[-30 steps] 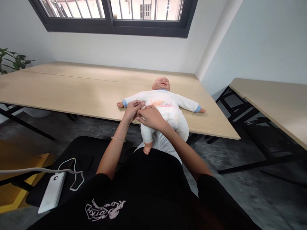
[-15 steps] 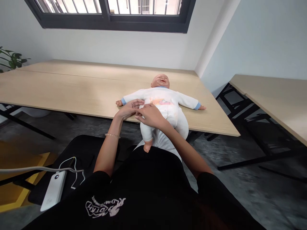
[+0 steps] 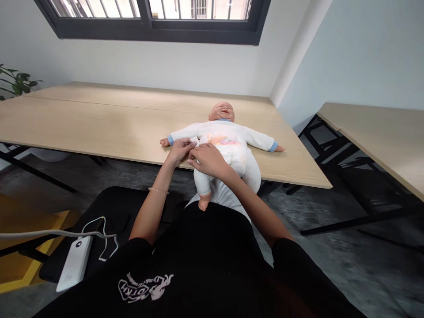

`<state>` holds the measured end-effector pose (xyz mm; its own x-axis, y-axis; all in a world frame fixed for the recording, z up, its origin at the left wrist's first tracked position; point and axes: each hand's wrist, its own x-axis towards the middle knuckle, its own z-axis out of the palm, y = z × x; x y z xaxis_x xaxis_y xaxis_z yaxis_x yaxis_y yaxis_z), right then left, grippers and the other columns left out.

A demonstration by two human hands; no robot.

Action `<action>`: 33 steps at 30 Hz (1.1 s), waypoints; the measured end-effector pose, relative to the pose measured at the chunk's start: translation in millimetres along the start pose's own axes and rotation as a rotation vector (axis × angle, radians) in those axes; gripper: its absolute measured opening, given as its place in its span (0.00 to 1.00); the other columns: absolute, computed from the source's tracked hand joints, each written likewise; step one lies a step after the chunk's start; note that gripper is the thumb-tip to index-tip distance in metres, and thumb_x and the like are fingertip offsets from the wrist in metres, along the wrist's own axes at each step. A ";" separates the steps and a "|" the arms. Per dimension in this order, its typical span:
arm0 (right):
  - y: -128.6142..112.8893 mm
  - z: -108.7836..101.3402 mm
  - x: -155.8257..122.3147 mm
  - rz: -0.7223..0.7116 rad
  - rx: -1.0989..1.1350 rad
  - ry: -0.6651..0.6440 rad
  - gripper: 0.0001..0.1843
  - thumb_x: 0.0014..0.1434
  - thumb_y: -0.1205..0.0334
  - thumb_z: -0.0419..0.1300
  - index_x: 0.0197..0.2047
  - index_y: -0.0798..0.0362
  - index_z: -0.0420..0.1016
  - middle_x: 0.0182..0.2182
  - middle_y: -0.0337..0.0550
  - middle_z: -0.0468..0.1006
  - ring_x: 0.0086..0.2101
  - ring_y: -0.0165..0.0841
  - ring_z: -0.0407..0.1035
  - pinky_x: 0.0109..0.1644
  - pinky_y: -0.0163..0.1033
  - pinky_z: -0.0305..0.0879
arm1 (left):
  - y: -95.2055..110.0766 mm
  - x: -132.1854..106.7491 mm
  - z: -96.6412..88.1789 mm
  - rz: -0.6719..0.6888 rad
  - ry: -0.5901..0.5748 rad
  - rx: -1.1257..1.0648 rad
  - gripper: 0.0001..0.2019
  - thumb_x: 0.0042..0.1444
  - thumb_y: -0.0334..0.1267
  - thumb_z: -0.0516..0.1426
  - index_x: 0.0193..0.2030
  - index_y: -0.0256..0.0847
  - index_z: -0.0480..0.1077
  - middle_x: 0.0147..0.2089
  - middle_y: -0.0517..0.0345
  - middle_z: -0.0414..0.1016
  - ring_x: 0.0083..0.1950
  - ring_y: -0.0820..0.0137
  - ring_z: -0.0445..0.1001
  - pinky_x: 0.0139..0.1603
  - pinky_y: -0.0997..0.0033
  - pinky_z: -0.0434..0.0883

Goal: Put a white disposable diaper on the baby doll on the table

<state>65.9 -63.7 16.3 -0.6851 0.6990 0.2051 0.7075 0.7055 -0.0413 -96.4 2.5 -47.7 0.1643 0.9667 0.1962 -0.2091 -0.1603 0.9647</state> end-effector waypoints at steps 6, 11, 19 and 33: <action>-0.4 -4.3 2.3 0.031 0.004 -0.045 0.16 0.75 0.58 0.55 0.49 0.60 0.80 0.45 0.54 0.83 0.49 0.46 0.73 0.59 0.49 0.57 | -1.6 2.2 -7.3 -0.058 0.049 -0.048 0.23 0.42 0.51 0.76 0.32 0.35 0.74 0.27 0.59 0.73 0.28 0.75 0.70 0.29 0.77 0.65; -0.7 -5.6 -0.3 0.026 -0.023 -0.041 0.15 0.74 0.59 0.54 0.48 0.59 0.80 0.43 0.55 0.82 0.48 0.47 0.73 0.57 0.49 0.57 | -0.4 3.2 -2.1 -0.050 0.133 -0.138 0.24 0.40 0.48 0.77 0.29 0.36 0.70 0.26 0.61 0.72 0.28 0.75 0.70 0.30 0.78 0.67; -1.9 -3.9 6.0 0.076 -0.024 -0.027 0.16 0.76 0.58 0.52 0.51 0.60 0.77 0.43 0.53 0.83 0.45 0.44 0.75 0.55 0.47 0.57 | 1.4 3.1 19.2 0.057 0.311 -0.091 0.19 0.54 0.41 0.70 0.26 0.38 0.64 0.23 0.66 0.65 0.23 0.79 0.61 0.24 0.80 0.59; 21.0 -6.9 -32.4 0.286 0.048 0.240 0.21 0.74 0.55 0.52 0.64 0.49 0.75 0.70 0.50 0.64 0.70 0.52 0.54 0.73 0.72 0.39 | 8.9 -2.0 48.5 0.280 0.477 0.223 0.13 0.61 0.40 0.62 0.29 0.41 0.65 0.27 0.63 0.67 0.29 0.74 0.65 0.32 0.74 0.63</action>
<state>104.1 -72.4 15.6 -0.3970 0.8253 0.4017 0.8515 0.4945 -0.1743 -51.8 -10.5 -31.0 -0.3298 0.8561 0.3978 0.0338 -0.4104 0.9113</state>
